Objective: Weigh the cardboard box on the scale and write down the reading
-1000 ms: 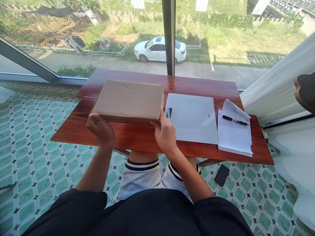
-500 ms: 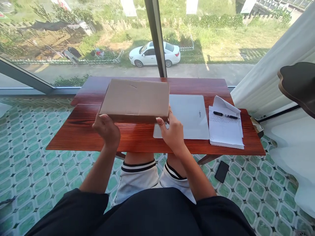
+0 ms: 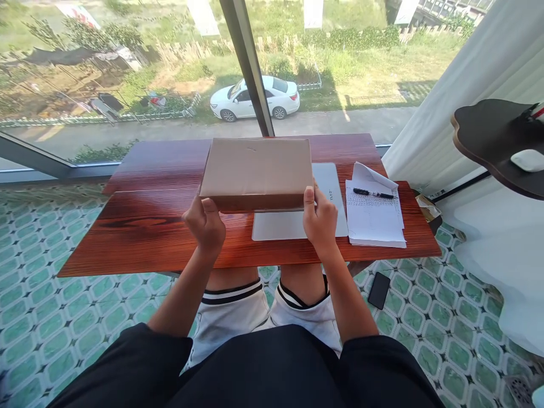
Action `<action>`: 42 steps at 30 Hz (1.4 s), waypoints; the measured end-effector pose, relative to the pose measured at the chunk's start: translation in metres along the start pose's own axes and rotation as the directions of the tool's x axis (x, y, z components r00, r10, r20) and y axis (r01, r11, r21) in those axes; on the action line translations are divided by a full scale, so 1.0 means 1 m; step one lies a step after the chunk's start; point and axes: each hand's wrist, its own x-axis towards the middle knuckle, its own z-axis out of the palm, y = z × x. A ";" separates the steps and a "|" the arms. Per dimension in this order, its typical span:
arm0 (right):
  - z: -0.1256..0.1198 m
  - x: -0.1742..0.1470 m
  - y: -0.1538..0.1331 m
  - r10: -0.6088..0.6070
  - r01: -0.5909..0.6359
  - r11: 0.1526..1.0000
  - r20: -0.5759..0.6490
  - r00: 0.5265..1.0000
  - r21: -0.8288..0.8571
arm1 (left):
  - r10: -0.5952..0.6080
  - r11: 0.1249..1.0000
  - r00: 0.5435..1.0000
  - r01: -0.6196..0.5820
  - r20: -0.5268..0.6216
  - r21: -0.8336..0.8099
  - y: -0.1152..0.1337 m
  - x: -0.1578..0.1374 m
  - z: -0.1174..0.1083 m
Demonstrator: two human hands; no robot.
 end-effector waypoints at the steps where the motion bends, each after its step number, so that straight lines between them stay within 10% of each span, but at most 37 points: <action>1: -0.003 0.002 0.003 0.001 -0.001 1.000 -0.020 1.000 -0.010 | -0.006 1.000 1.000 0.006 0.016 -0.002 0.003 -0.002 0.003; 17: -0.045 0.027 0.057 0.092 -0.107 0.992 -0.200 0.975 -0.067 | 0.020 0.992 0.971 0.010 0.237 -0.127 0.040 -0.014 0.051; 42: -0.047 0.026 0.066 0.113 -0.127 0.991 -0.217 0.970 -0.051 | -0.002 0.988 0.949 0.051 0.315 -0.148 0.041 -0.025 0.057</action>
